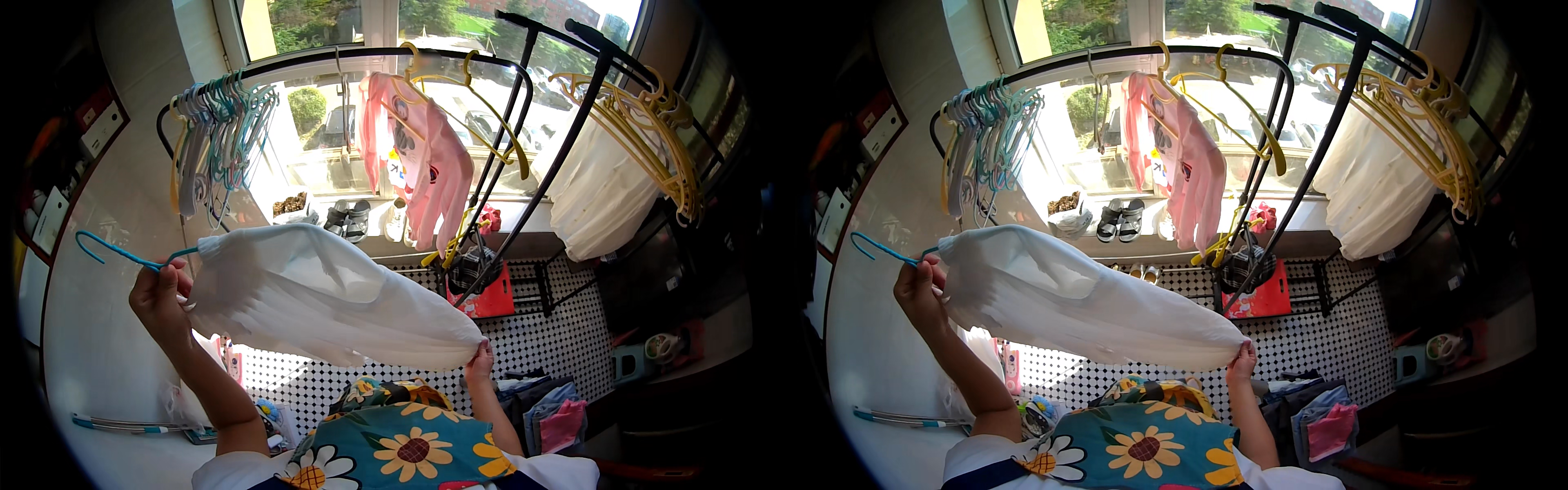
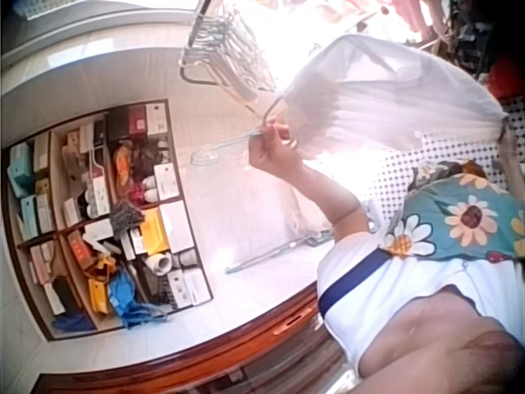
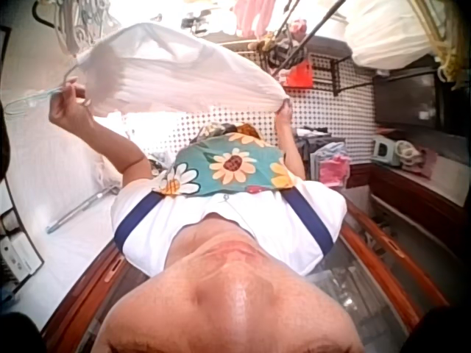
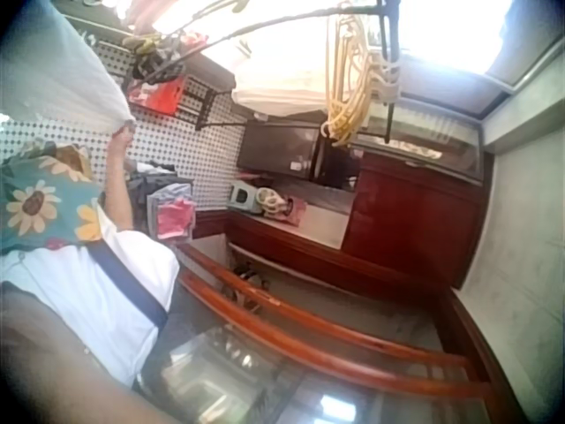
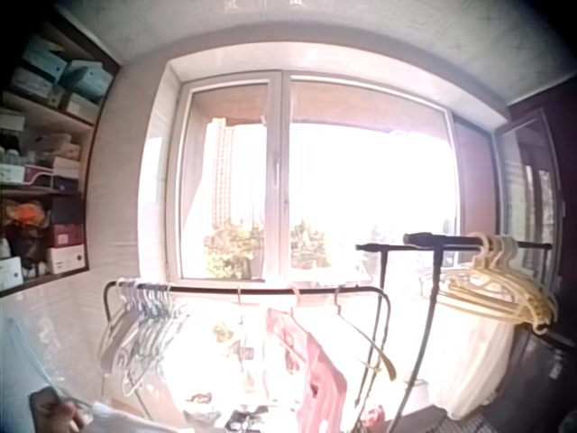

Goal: The person hangs a white cloth on a hanger and places it on a drying rack. They then retrieve small items from a washing machine and hang them on the rack using hangers and clips.

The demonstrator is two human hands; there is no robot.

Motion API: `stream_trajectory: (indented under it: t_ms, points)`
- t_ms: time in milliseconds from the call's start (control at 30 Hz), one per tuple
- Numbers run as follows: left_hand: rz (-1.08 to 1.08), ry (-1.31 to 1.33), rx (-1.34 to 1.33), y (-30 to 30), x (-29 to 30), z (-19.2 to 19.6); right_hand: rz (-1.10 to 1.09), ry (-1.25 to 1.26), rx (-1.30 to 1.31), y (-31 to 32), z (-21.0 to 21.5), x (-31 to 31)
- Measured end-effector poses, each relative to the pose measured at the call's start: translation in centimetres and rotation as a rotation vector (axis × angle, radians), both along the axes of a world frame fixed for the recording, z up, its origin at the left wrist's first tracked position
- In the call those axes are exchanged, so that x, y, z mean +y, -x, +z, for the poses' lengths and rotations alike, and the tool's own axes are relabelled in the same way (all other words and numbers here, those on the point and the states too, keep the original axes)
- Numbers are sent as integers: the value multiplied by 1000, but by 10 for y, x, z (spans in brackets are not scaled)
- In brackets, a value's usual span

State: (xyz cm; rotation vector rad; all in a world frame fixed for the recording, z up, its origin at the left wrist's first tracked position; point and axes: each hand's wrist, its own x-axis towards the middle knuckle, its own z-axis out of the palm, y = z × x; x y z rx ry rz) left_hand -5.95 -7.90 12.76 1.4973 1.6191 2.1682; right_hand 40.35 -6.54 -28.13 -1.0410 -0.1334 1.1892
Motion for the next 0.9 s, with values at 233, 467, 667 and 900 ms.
stream_trajectory:
  t_ms: [233, 467, 667, 900]
  points:
    - [-190, 186, 111, -19, 0, 6, 630, 406, -1452, 3, 22, -8]
    - [-418, 502, 501, -94, 14, -27, 609, -654, -937, 59, 226, 59]
    - [-501, 486, 596, -124, 15, -48, 841, -969, -1630, 104, 328, 34]
    - [-426, 278, 803, -101, 22, -61, 656, -1005, -1558, 94, 333, 33]
